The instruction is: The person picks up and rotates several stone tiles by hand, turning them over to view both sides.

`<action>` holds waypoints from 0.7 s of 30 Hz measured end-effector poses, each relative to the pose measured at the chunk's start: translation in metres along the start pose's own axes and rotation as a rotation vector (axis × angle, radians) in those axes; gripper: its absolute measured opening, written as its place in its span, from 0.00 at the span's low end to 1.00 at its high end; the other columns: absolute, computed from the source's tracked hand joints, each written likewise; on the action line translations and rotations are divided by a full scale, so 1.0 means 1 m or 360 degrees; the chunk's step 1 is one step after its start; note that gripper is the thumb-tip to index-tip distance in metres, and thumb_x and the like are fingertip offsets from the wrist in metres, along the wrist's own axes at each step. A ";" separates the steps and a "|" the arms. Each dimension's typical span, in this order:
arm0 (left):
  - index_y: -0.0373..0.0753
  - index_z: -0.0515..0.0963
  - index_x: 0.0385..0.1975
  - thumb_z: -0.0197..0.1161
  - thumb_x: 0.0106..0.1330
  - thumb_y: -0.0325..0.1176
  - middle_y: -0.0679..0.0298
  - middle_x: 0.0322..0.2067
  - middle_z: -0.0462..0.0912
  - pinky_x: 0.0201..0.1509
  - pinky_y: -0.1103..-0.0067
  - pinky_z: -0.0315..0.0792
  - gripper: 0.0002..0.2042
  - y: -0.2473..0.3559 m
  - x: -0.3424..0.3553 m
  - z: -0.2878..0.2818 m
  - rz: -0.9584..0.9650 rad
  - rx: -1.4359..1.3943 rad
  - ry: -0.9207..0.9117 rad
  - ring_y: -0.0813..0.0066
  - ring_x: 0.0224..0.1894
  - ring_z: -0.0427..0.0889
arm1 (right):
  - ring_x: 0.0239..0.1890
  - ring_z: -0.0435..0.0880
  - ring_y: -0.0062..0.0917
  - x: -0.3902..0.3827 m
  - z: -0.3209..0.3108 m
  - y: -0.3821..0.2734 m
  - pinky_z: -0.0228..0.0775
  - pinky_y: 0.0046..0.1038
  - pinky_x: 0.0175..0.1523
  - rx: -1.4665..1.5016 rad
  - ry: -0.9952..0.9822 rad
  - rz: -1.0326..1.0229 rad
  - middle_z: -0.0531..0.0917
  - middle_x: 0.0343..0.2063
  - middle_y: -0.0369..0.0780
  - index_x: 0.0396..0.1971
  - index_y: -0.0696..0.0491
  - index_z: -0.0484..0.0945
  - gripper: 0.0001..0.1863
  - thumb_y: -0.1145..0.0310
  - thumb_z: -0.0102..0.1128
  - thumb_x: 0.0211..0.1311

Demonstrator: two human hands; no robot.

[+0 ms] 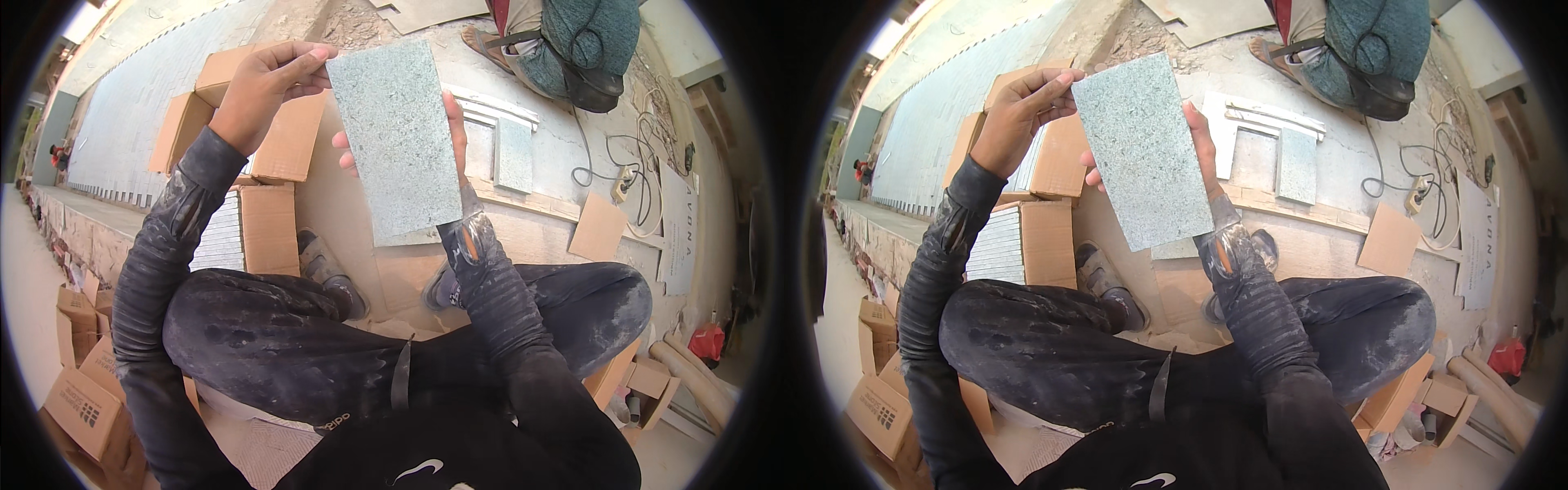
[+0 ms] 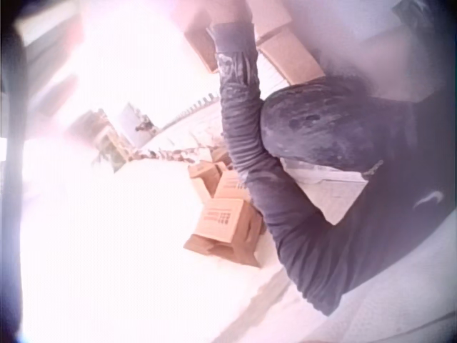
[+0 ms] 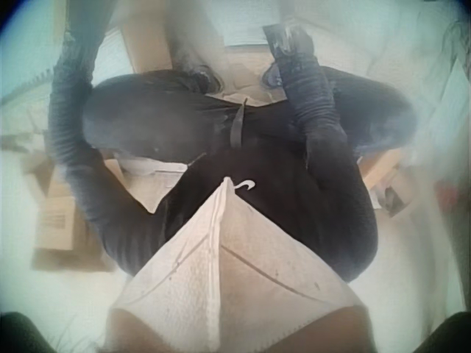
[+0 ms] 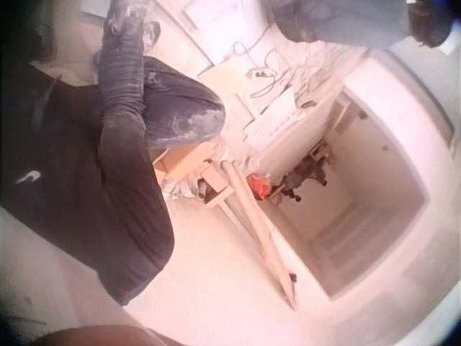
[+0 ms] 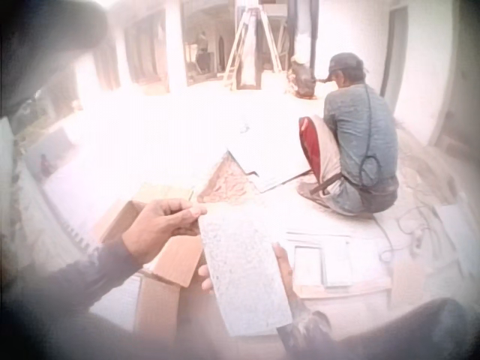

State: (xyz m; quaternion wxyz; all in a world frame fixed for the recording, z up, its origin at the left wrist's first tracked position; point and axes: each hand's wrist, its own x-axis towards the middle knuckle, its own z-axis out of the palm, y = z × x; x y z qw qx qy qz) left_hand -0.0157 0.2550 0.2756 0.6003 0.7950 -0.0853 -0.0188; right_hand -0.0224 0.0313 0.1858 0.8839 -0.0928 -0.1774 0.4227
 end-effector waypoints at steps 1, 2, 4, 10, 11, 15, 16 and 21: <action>0.36 0.78 0.47 0.57 0.69 0.43 0.63 0.36 0.81 0.53 0.80 0.73 0.18 0.000 -0.001 0.000 -0.0012 -0.0065 -0.0014 0.77 0.40 0.80 | 0.45 0.80 0.53 -0.003 0.002 0.001 0.79 0.41 0.46 0.0016 0.0023 -0.0006 0.69 0.51 0.66 0.67 0.57 0.50 0.51 0.28 0.33 0.57; 0.36 0.78 0.48 0.57 0.69 0.43 0.63 0.36 0.82 0.52 0.80 0.74 0.17 0.001 -0.001 0.000 -0.0005 -0.0109 -0.0002 0.77 0.39 0.81 | 0.45 0.81 0.53 -0.003 0.005 0.001 0.80 0.41 0.46 0.0032 0.0046 -0.0012 0.69 0.51 0.66 0.67 0.57 0.50 0.51 0.28 0.33 0.57; 0.36 0.78 0.48 0.57 0.69 0.41 0.62 0.36 0.82 0.51 0.80 0.74 0.16 0.003 -0.001 0.001 -0.0001 -0.0204 0.0014 0.77 0.39 0.81 | 0.45 0.81 0.53 -0.004 0.009 -0.002 0.80 0.41 0.46 0.0051 0.0049 -0.0006 0.69 0.51 0.67 0.67 0.57 0.50 0.51 0.28 0.33 0.57; 0.36 0.78 0.47 0.58 0.68 0.40 0.65 0.33 0.81 0.50 0.81 0.74 0.15 0.004 0.001 0.002 0.0021 -0.0287 0.0016 0.78 0.38 0.81 | 0.43 0.81 0.53 -0.006 0.016 -0.006 0.81 0.41 0.44 0.0061 0.0087 0.0022 0.70 0.50 0.66 0.67 0.57 0.51 0.50 0.29 0.35 0.57; 0.36 0.78 0.47 0.59 0.68 0.40 0.65 0.34 0.81 0.50 0.81 0.74 0.16 0.005 0.001 0.002 0.0013 -0.0283 0.0016 0.79 0.38 0.80 | 0.43 0.81 0.53 -0.006 0.015 -0.006 0.81 0.41 0.43 0.0048 0.0070 0.0017 0.70 0.50 0.66 0.67 0.56 0.51 0.50 0.29 0.36 0.57; 0.35 0.77 0.48 0.58 0.68 0.41 0.63 0.39 0.81 0.52 0.80 0.73 0.17 0.006 0.001 0.003 -0.0032 -0.0283 0.0010 0.78 0.41 0.80 | 0.42 0.82 0.52 -0.004 0.012 -0.008 0.81 0.42 0.41 -0.0070 0.0045 0.0002 0.71 0.49 0.65 0.67 0.56 0.52 0.50 0.30 0.42 0.56; 0.34 0.77 0.48 0.58 0.68 0.41 0.62 0.41 0.81 0.54 0.79 0.72 0.17 0.006 0.001 0.003 -0.0048 -0.0286 0.0008 0.77 0.43 0.79 | 0.42 0.82 0.52 -0.004 0.014 -0.009 0.81 0.42 0.41 -0.0071 0.0037 0.0008 0.71 0.49 0.65 0.67 0.56 0.52 0.49 0.31 0.43 0.56; 0.35 0.79 0.47 0.60 0.67 0.42 0.65 0.39 0.80 0.52 0.79 0.73 0.17 0.011 -0.002 0.010 -0.0026 -0.0222 -0.0058 0.78 0.43 0.79 | 0.41 0.82 0.51 -0.004 0.020 -0.010 0.82 0.41 0.40 -0.0118 0.0106 -0.0002 0.72 0.48 0.62 0.65 0.56 0.54 0.48 0.34 0.50 0.55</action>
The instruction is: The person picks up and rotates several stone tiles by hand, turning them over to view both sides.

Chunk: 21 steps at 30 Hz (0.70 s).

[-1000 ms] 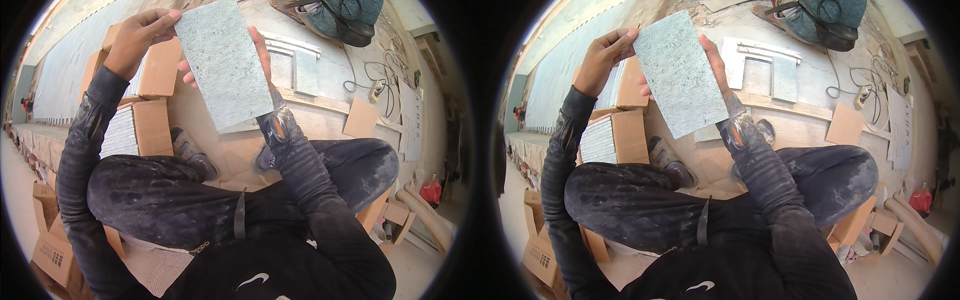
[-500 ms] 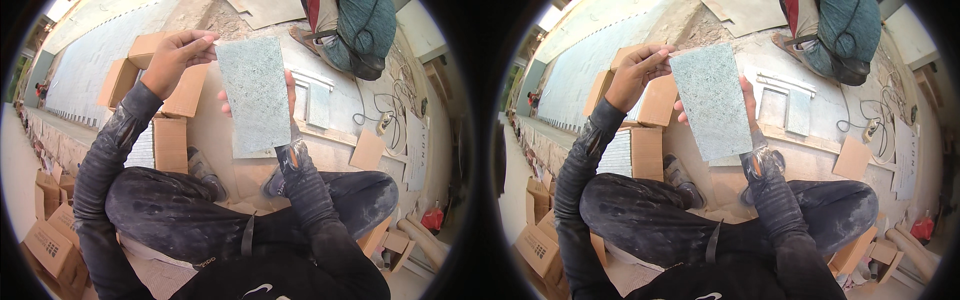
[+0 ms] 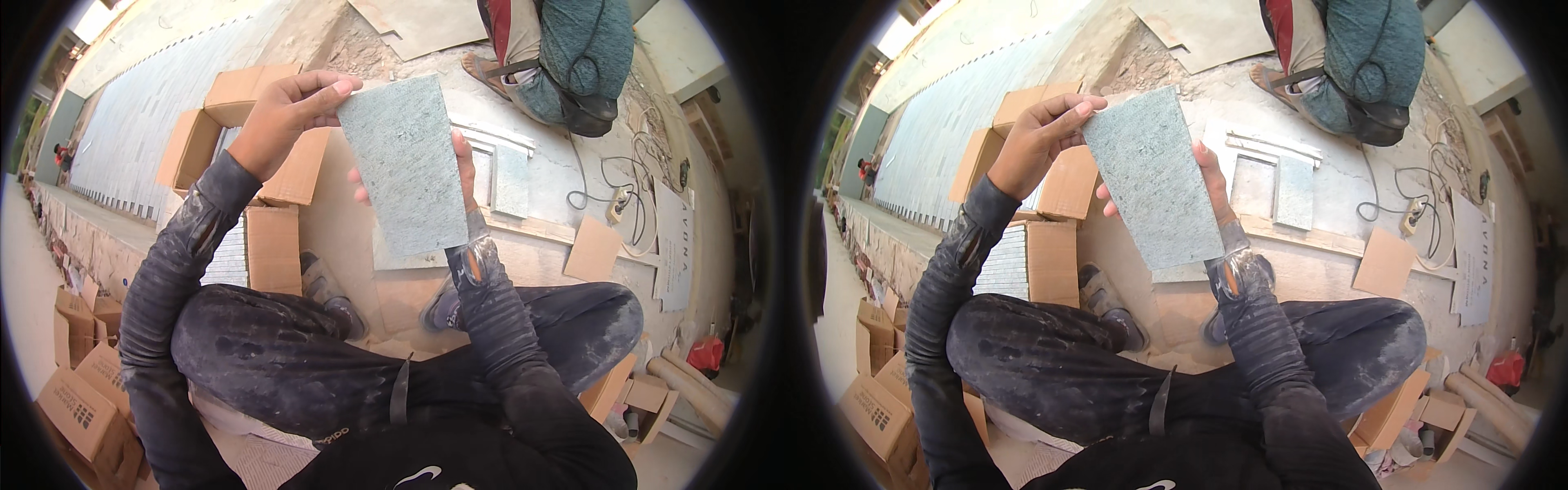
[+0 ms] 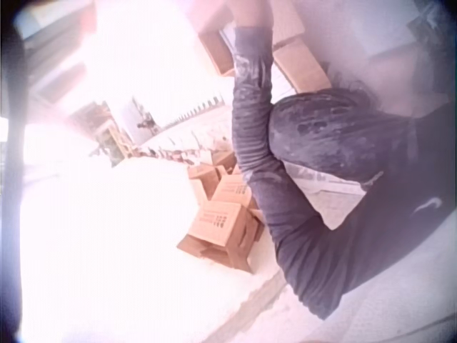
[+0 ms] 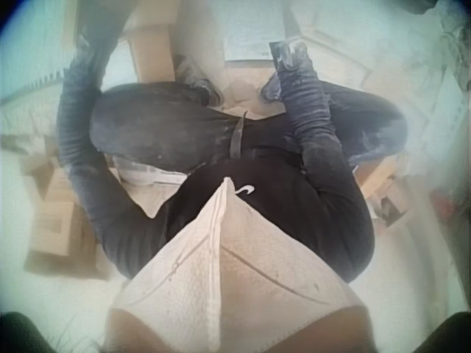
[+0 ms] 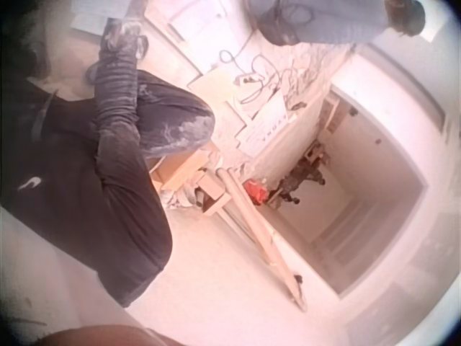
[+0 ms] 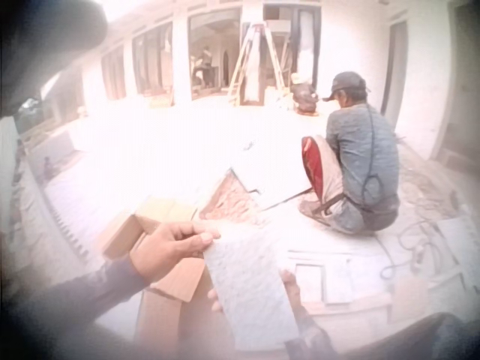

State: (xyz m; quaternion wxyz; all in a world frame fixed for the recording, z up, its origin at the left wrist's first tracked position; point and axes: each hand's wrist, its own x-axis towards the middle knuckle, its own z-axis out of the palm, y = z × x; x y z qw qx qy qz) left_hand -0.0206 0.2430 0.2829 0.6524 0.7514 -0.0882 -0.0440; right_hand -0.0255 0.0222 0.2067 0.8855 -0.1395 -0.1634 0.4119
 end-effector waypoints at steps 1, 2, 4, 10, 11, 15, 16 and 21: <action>0.35 0.80 0.46 0.61 0.66 0.42 0.66 0.37 0.80 0.50 0.80 0.74 0.17 0.000 0.000 0.001 0.0031 0.0019 0.0000 0.78 0.42 0.79 | 0.41 0.82 0.51 0.000 -0.001 0.000 0.82 0.40 0.40 -0.0018 -0.0016 0.0009 0.73 0.48 0.61 0.65 0.57 0.55 0.48 0.35 0.51 0.55; 0.35 0.79 0.47 0.61 0.66 0.43 0.65 0.38 0.80 0.50 0.80 0.74 0.18 -0.002 0.000 0.001 0.0020 0.0034 -0.0038 0.78 0.43 0.79 | 0.42 0.82 0.51 0.000 -0.001 -0.001 0.82 0.40 0.41 -0.0036 -0.0031 0.0018 0.73 0.48 0.60 0.65 0.57 0.55 0.47 0.35 0.51 0.55; 0.35 0.78 0.49 0.61 0.66 0.44 0.64 0.40 0.80 0.51 0.79 0.74 0.20 -0.002 0.000 -0.001 -0.0005 0.0068 -0.0109 0.77 0.45 0.79 | 0.42 0.82 0.47 0.000 0.005 -0.002 0.81 0.36 0.43 -0.0239 0.0092 -0.0016 0.73 0.48 0.58 0.64 0.57 0.56 0.48 0.35 0.52 0.55; 0.32 0.73 0.53 0.58 0.67 0.50 0.57 0.45 0.78 0.54 0.74 0.73 0.26 0.002 -0.007 0.019 -0.0277 0.0080 0.0056 0.72 0.52 0.75 | 0.42 0.81 0.35 0.013 0.018 -0.005 0.75 0.29 0.45 -0.1420 0.0616 -0.0338 0.76 0.45 0.49 0.61 0.61 0.64 0.47 0.39 0.63 0.50; 0.29 0.72 0.51 0.59 0.66 0.51 0.55 0.44 0.79 0.52 0.74 0.75 0.28 0.005 -0.012 0.025 -0.0278 -0.0011 -0.0036 0.68 0.49 0.78 | 0.42 0.80 0.34 0.017 0.023 -0.005 0.74 0.29 0.45 -0.1724 0.0755 -0.0405 0.76 0.44 0.48 0.60 0.62 0.66 0.47 0.40 0.66 0.49; 0.29 0.72 0.50 0.60 0.66 0.46 0.60 0.39 0.81 0.48 0.77 0.77 0.24 0.012 -0.012 0.031 -0.0463 0.0027 -0.0145 0.75 0.38 0.82 | 0.44 0.79 0.30 0.016 0.031 0.008 0.74 0.32 0.45 -0.2930 0.1195 -0.0675 0.75 0.42 0.45 0.58 0.64 0.67 0.40 0.53 0.70 0.52; 0.30 0.72 0.50 0.60 0.67 0.45 0.60 0.38 0.81 0.47 0.77 0.77 0.23 0.008 -0.010 0.028 -0.0430 -0.0059 -0.0060 0.76 0.38 0.82 | 0.42 0.80 0.29 0.017 0.033 0.004 0.75 0.31 0.44 -0.2812 0.1141 -0.0744 0.76 0.41 0.45 0.58 0.65 0.67 0.38 0.55 0.68 0.54; 0.32 0.72 0.51 0.57 0.69 0.42 0.61 0.39 0.81 0.45 0.78 0.77 0.19 -0.003 -0.004 0.014 -0.0219 -0.0240 0.0231 0.78 0.39 0.81 | 0.34 0.83 0.25 0.010 0.036 -0.037 0.77 0.26 0.38 -0.1798 0.0993 -0.0643 0.82 0.37 0.45 0.55 0.66 0.70 0.26 0.66 0.62 0.61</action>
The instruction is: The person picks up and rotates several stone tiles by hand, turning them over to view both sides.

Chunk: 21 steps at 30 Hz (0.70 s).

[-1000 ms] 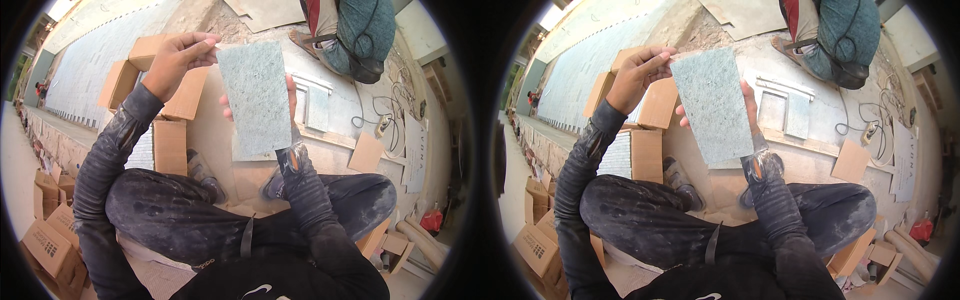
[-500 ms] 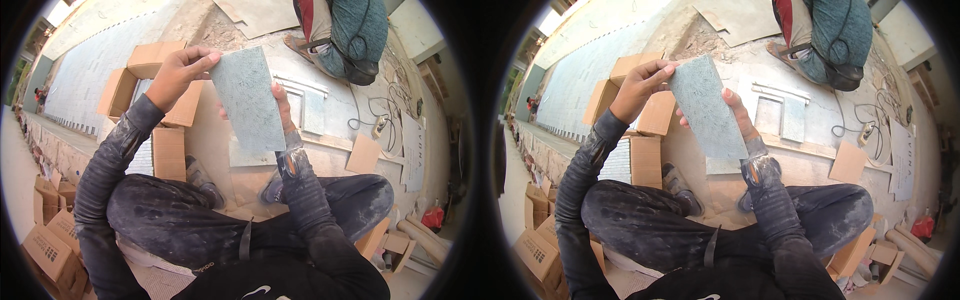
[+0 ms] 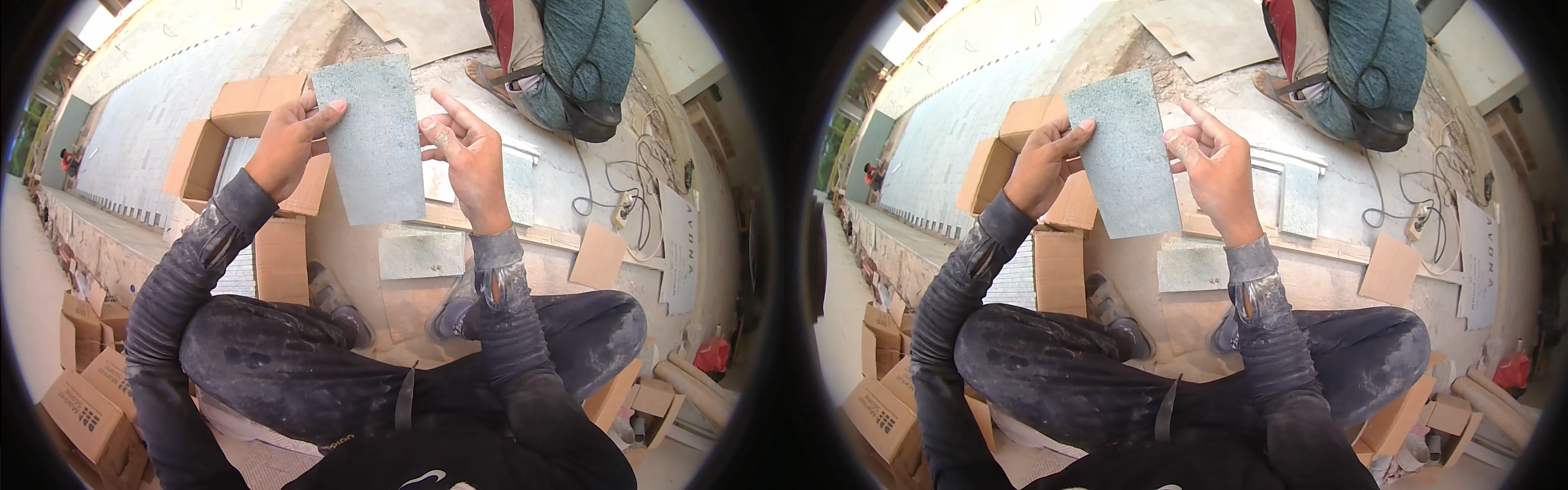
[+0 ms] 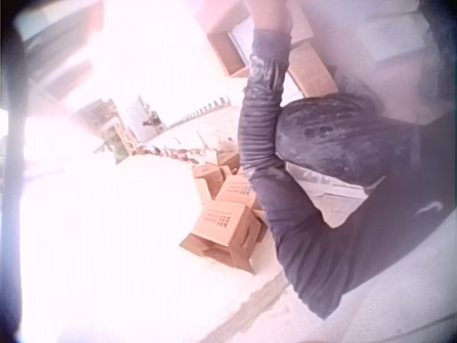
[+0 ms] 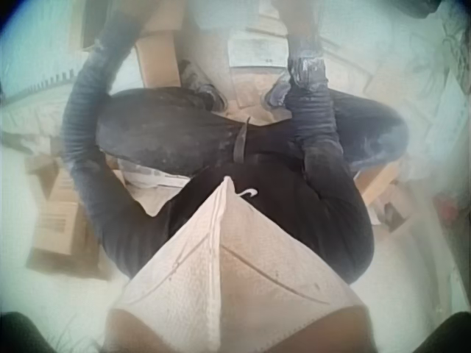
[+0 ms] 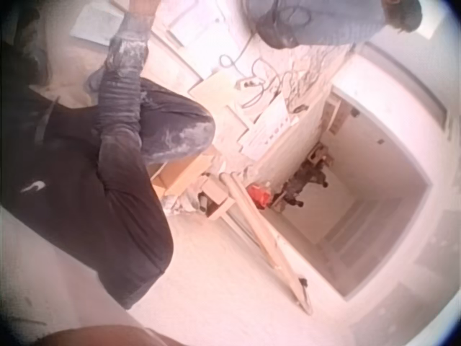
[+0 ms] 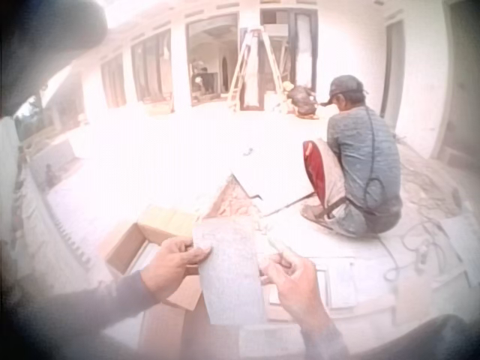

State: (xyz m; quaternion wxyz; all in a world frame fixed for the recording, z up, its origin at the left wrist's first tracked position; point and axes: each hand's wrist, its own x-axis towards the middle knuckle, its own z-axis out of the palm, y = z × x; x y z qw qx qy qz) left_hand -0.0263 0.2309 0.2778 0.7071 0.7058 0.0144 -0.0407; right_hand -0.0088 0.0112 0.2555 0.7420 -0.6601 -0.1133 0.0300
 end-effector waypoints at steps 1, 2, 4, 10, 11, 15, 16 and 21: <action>0.32 0.72 0.51 0.57 0.69 0.42 0.61 0.40 0.81 0.45 0.78 0.77 0.20 0.001 0.000 -0.002 0.0010 0.0021 -0.0020 0.78 0.39 0.81 | 0.33 0.83 0.24 0.001 -0.002 0.001 0.77 0.25 0.37 0.0031 -0.0016 0.0013 0.83 0.36 0.44 0.54 0.65 0.72 0.24 0.67 0.61 0.61; 0.32 0.71 0.52 0.57 0.69 0.42 0.61 0.40 0.81 0.46 0.78 0.77 0.20 0.003 0.000 -0.003 0.0021 0.0041 -0.0039 0.78 0.40 0.81 | 0.31 0.83 0.22 0.001 -0.003 0.002 0.77 0.24 0.36 0.0062 -0.0032 0.0026 0.84 0.34 0.44 0.52 0.65 0.74 0.21 0.68 0.60 0.62; 0.31 0.71 0.52 0.56 0.69 0.43 0.61 0.41 0.81 0.46 0.78 0.77 0.21 0.004 0.001 -0.005 0.0037 0.0071 -0.0068 0.78 0.40 0.81 | 0.30 0.82 0.21 0.001 -0.003 0.002 0.77 0.22 0.35 0.0105 -0.0059 0.0040 0.84 0.32 0.44 0.48 0.65 0.77 0.17 0.69 0.58 0.63; 0.31 0.71 0.52 0.56 0.69 0.45 0.61 0.40 0.81 0.46 0.77 0.77 0.23 0.004 0.001 -0.004 0.0084 0.0142 -0.0088 0.78 0.40 0.81 | 0.32 0.82 0.21 0.002 -0.007 0.008 0.77 0.22 0.36 0.0143 -0.0110 0.0058 0.83 0.32 0.41 0.44 0.62 0.80 0.15 0.67 0.60 0.62; 0.31 0.71 0.52 0.56 0.69 0.45 0.61 0.40 0.81 0.46 0.77 0.77 0.23 0.004 0.002 -0.004 0.0084 0.0142 -0.0084 0.77 0.40 0.81 | 0.32 0.82 0.21 0.002 -0.007 0.008 0.78 0.22 0.36 0.0152 -0.0118 0.0046 0.83 0.32 0.41 0.44 0.62 0.80 0.15 0.67 0.60 0.62; 0.31 0.71 0.52 0.56 0.69 0.46 0.61 0.39 0.81 0.48 0.75 0.76 0.23 0.000 0.004 -0.005 0.0073 0.0175 -0.0046 0.77 0.40 0.81 | 0.30 0.83 0.22 0.001 -0.006 0.007 0.78 0.22 0.36 0.0123 -0.0070 -0.0017 0.85 0.31 0.44 0.42 0.63 0.81 0.14 0.69 0.57 0.63; 0.31 0.71 0.52 0.56 0.69 0.45 0.60 0.40 0.81 0.49 0.76 0.76 0.23 -0.003 0.004 -0.006 0.0082 0.0194 -0.0056 0.76 0.41 0.81 | 0.32 0.83 0.22 0.000 -0.007 0.008 0.78 0.22 0.37 0.0113 -0.0084 -0.0017 0.84 0.32 0.43 0.43 0.62 0.81 0.14 0.68 0.58 0.63; 0.30 0.72 0.50 0.56 0.69 0.44 0.57 0.41 0.80 0.52 0.74 0.75 0.22 -0.005 0.002 -0.012 0.0078 0.0251 -0.0039 0.72 0.43 0.81 | 0.35 0.83 0.24 0.002 -0.009 0.014 0.78 0.25 0.40 0.0096 -0.0135 -0.0054 0.84 0.36 0.43 0.45 0.59 0.81 0.15 0.65 0.60 0.62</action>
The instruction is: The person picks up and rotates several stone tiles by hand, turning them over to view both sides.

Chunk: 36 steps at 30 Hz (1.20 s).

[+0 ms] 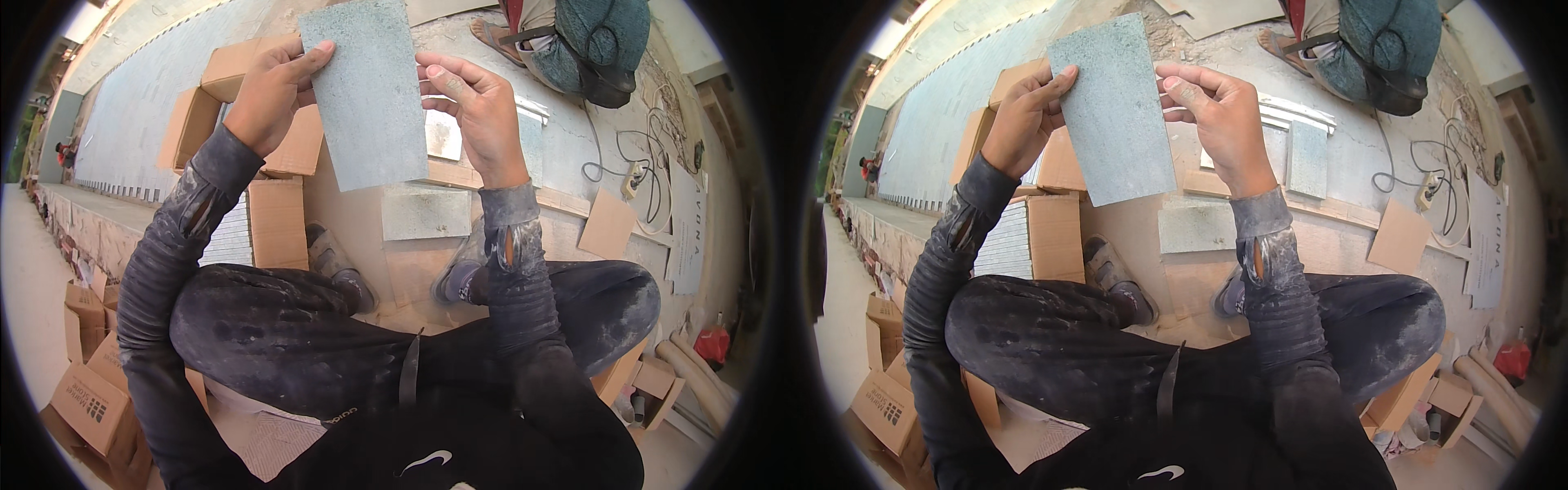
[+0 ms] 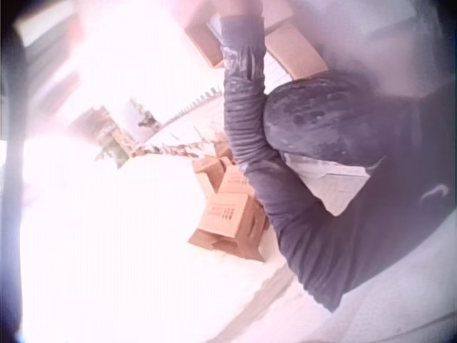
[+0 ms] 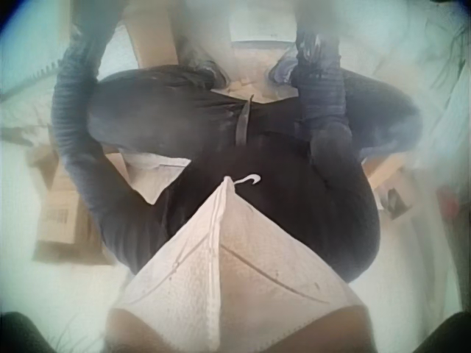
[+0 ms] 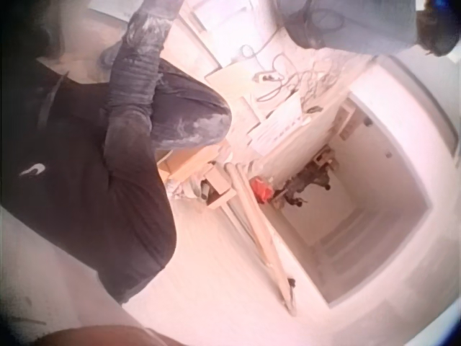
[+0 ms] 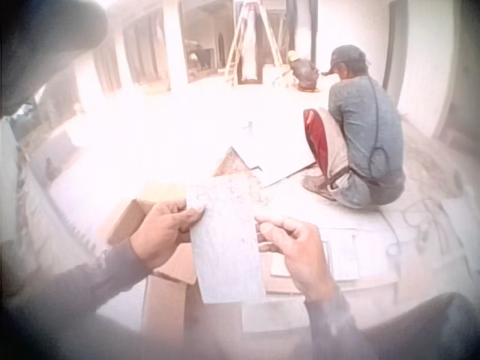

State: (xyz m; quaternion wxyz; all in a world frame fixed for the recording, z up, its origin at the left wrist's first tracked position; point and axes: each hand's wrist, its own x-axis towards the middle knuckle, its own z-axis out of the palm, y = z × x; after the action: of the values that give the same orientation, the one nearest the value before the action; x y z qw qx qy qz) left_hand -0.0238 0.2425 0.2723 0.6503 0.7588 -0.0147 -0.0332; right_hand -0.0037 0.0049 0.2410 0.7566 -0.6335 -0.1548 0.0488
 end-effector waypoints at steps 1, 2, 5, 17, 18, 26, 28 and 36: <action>0.30 0.72 0.51 0.55 0.70 0.44 0.57 0.42 0.80 0.53 0.74 0.74 0.21 0.002 -0.001 0.000 0.0003 -0.0012 0.0012 0.70 0.44 0.81 | 0.36 0.83 0.24 0.001 0.000 0.001 0.78 0.25 0.41 0.0004 -0.0008 0.0009 0.84 0.36 0.42 0.45 0.58 0.81 0.15 0.65 0.60 0.62; 0.30 0.72 0.52 0.55 0.70 0.44 0.57 0.42 0.80 0.53 0.74 0.74 0.21 0.001 -0.002 0.000 -0.0012 -0.0007 0.0025 0.70 0.44 0.81 | 0.36 0.83 0.24 0.000 0.001 0.001 0.78 0.25 0.41 -0.0001 -0.0005 0.0002 0.84 0.36 0.42 0.45 0.58 0.81 0.15 0.65 0.60 0.62; 0.30 0.71 0.52 0.55 0.70 0.43 0.56 0.43 0.80 0.54 0.73 0.73 0.22 -0.001 -0.002 -0.001 -0.0034 -0.0007 0.0051 0.68 0.45 0.81 | 0.37 0.83 0.25 0.000 0.004 0.001 0.78 0.26 0.43 -0.0030 -0.0003 -0.0013 0.84 0.36 0.44 0.44 0.59 0.81 0.16 0.64 0.61 0.61; 0.30 0.70 0.49 0.61 0.65 0.39 0.56 0.46 0.75 0.52 0.75 0.76 0.20 -0.009 0.007 0.012 -0.0410 -0.0290 0.0178 0.65 0.46 0.80 | 0.51 0.76 0.49 -0.035 0.072 0.037 0.73 0.40 0.48 -0.1502 0.0073 -0.0358 0.74 0.48 0.59 0.53 0.68 0.69 0.33 0.63 0.67 0.50; 0.30 0.69 0.51 0.61 0.65 0.41 0.56 0.47 0.74 0.54 0.75 0.75 0.22 -0.011 0.009 0.012 -0.0453 -0.0267 0.0159 0.65 0.48 0.79 | 0.46 0.78 0.47 -0.032 0.064 0.036 0.73 0.39 0.46 -0.1476 0.0073 -0.0197 0.77 0.43 0.57 0.49 0.67 0.72 0.29 0.65 0.66 0.49; 0.37 0.68 0.59 0.61 0.64 0.51 0.56 0.54 0.73 0.61 0.71 0.66 0.29 0.000 -0.004 0.029 -0.0341 0.0250 -0.0213 0.67 0.58 0.71 | 0.42 0.83 0.43 0.015 -0.066 0.117 0.73 0.36 0.48 -0.1119 0.0522 0.0516 0.83 0.36 0.54 0.41 0.61 0.80 0.21 0.65 0.67 0.47; 0.37 0.68 0.60 0.61 0.64 0.51 0.54 0.55 0.72 0.62 0.70 0.65 0.30 -0.002 -0.005 0.031 -0.0301 0.0319 -0.0291 0.66 0.58 0.71 | 0.44 0.83 0.41 0.022 -0.131 0.155 0.72 0.34 0.51 -0.1144 0.0826 0.0687 0.83 0.40 0.53 0.44 0.62 0.80 0.23 0.65 0.67 0.48; 0.37 0.69 0.59 0.60 0.64 0.49 0.55 0.57 0.72 0.62 0.70 0.63 0.28 -0.009 -0.006 0.028 -0.0359 0.0367 -0.0445 0.66 0.59 0.69 | 0.47 0.79 0.30 -0.024 -0.298 0.177 0.67 0.26 0.54 -0.1099 0.1129 0.0870 0.81 0.46 0.49 0.53 0.69 0.71 0.27 0.67 0.63 0.58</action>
State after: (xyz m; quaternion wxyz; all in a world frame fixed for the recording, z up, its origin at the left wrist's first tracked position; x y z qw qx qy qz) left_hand -0.0322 0.2169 0.2596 0.5430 0.8130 -0.0236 -0.2087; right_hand 0.0838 -0.2487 0.0200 0.4709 -0.8389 0.2715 -0.0264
